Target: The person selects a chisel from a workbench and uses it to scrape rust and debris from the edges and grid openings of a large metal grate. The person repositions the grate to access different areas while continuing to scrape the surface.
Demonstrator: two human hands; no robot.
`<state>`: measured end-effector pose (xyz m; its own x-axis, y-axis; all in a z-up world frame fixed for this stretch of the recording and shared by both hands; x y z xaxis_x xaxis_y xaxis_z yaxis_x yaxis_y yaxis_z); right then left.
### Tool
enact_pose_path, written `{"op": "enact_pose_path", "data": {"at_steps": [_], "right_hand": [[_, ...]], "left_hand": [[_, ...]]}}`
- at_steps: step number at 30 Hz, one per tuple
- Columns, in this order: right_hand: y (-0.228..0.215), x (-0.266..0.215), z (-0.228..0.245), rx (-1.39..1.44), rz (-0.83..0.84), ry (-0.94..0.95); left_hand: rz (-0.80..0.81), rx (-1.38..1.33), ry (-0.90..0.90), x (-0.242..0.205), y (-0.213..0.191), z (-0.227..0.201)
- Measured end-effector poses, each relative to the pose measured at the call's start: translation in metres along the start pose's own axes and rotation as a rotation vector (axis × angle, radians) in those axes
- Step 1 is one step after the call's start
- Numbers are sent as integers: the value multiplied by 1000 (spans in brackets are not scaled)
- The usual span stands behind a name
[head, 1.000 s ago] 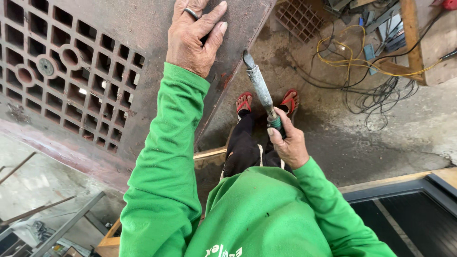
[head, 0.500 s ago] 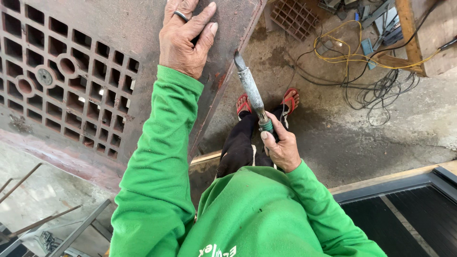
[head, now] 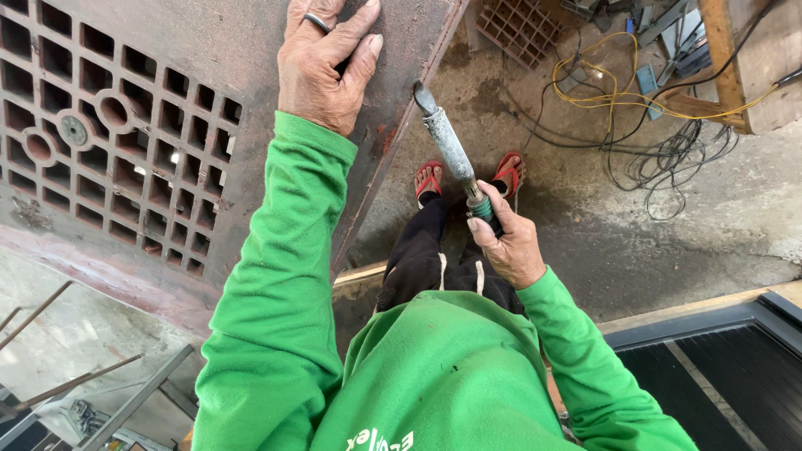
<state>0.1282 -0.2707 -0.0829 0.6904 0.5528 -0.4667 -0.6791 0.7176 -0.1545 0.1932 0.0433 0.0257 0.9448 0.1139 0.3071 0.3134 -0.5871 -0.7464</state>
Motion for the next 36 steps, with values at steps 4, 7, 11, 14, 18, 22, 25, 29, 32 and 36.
{"op": "enact_pose_path", "data": {"at_steps": [4,7,11,14,18,22,25,29,32,36], "right_hand": [[-6,2,-2,-6,12,37],[-7,2,2,-25,8,20],[-8,1,5,-23,-7,-24],[-8,-4,4,-9,4,-17],[0,-12,-1,0,20,82],[2,-20,9,-4,-14,-35],[0,-14,15,-16,-48,-56],[-6,-6,23,-42,-54,-76],[-16,-4,38,-76,-30,-54],[-43,-12,79,-280,-25,-102]], "left_hand": [[-5,7,-2,-1,2,1],[9,-3,-16,-2,3,2],[-12,-39,-23,-1,3,2],[-6,-44,-36,-1,3,1],[-9,11,27,2,0,-3],[-10,-97,-79,-2,4,5],[-15,32,48,1,1,-3],[-22,-99,-24,-3,4,3],[-30,-75,-4,-2,4,2],[-51,-11,60,2,0,-4]]}}
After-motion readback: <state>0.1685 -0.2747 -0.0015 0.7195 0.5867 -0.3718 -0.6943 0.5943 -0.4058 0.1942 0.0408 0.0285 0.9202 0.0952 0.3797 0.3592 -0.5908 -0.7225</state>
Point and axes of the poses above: each hand's wrist, its own x-axis towards the middle knuckle, its own y-axis out of the palm, z = x × y, the point moved 8 cm from there along x, towards the middle knuckle, and after that the axes turned 9 degrees about y, right-handed, at the moved point
